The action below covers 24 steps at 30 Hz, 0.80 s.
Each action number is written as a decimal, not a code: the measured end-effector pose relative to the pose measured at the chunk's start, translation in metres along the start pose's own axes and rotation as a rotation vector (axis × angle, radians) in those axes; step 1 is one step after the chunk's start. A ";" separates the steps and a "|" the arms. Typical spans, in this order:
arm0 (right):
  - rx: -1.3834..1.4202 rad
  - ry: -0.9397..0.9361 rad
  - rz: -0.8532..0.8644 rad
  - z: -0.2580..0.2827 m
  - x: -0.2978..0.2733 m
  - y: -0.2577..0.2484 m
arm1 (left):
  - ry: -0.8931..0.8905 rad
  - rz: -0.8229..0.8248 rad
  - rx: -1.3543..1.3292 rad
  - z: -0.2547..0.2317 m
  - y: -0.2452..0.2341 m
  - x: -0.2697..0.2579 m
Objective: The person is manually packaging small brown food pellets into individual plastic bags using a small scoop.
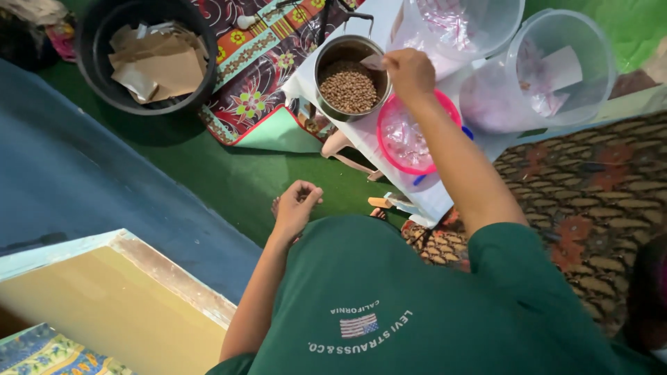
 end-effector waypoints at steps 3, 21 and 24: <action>0.295 0.144 -0.099 -0.022 0.010 -0.007 | -0.010 -0.005 -0.005 0.004 -0.004 0.004; 0.121 0.323 0.123 -0.107 -0.128 0.061 | 0.013 0.087 0.064 0.025 0.017 0.034; -0.088 0.235 0.429 -0.125 -0.150 0.117 | -0.007 0.091 0.095 0.021 0.027 0.031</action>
Point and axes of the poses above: each hand's wrist, its own x-axis towards the middle knuckle, its own y-axis out of the palm, z = x × y, the point moved 1 cm from there along x, towards the middle knuckle, and after that the axes turned 14 degrees about -x, right-handed, at the moved point
